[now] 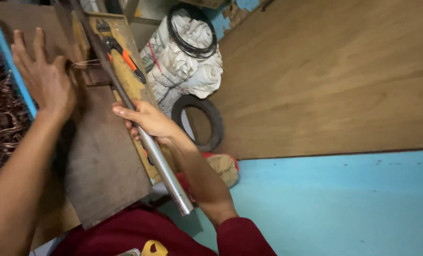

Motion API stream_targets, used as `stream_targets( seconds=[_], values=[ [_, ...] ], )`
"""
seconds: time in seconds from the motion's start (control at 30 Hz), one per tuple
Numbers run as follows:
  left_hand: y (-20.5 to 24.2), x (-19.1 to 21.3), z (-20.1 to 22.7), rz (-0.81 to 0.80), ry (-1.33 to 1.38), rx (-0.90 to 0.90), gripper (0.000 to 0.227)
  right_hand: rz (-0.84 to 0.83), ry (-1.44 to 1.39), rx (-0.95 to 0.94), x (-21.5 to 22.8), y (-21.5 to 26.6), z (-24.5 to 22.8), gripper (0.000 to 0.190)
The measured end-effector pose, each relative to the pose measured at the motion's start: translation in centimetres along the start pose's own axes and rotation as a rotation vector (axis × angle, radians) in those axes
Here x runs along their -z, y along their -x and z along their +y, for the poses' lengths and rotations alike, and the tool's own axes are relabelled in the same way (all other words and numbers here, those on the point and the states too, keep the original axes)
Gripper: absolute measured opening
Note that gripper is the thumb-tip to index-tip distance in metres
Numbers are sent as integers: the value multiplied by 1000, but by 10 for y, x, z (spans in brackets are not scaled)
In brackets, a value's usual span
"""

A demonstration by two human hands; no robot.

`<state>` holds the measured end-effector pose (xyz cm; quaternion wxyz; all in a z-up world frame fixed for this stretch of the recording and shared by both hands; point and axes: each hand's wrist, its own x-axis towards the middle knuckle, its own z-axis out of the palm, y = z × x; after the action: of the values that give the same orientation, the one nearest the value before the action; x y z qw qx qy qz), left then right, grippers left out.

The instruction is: Manually bending small metal clips using a jig and lever tool in a warehouse setting.

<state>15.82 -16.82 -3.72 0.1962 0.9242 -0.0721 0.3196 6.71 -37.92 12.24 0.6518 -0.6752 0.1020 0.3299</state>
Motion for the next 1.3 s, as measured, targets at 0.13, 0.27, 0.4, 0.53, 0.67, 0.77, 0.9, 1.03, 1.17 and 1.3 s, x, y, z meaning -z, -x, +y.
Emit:
stream_targets(
  seconds=[0.13,0.27,0.4,0.53,0.67,0.77,0.9,1.03,1.17,1.3],
  values=[
    [-7,-5,8,-20,13,66,15,-53,30,25,5,-4,4,56],
    [-5,-16,-2,6,-10,-13,25,-41,40,17,4,-3,8,51],
    [-14,2,10,-46,153,94,38,-31,37,10,1,-1,8,49],
    [-10,-21,-5,-2,-85,-44,29,-29,20,24,4,-7,17,46],
    [-27,-12,4,-21,322,150,45,-9,39,15,4,-10,28,41],
    [-23,-31,-7,-131,78,75,70,-11,61,39,4,-16,41,43],
    [-29,-35,-6,-158,111,200,37,33,31,-3,-3,-20,57,38],
    [-25,-34,-9,-79,-181,5,22,44,-21,-15,-7,-28,71,34],
    [-26,-29,-9,-38,-128,-35,26,72,-71,21,-6,-34,86,31],
    [-25,-36,-16,-3,-111,-28,28,86,-72,16,-7,-33,84,32]
  ],
)
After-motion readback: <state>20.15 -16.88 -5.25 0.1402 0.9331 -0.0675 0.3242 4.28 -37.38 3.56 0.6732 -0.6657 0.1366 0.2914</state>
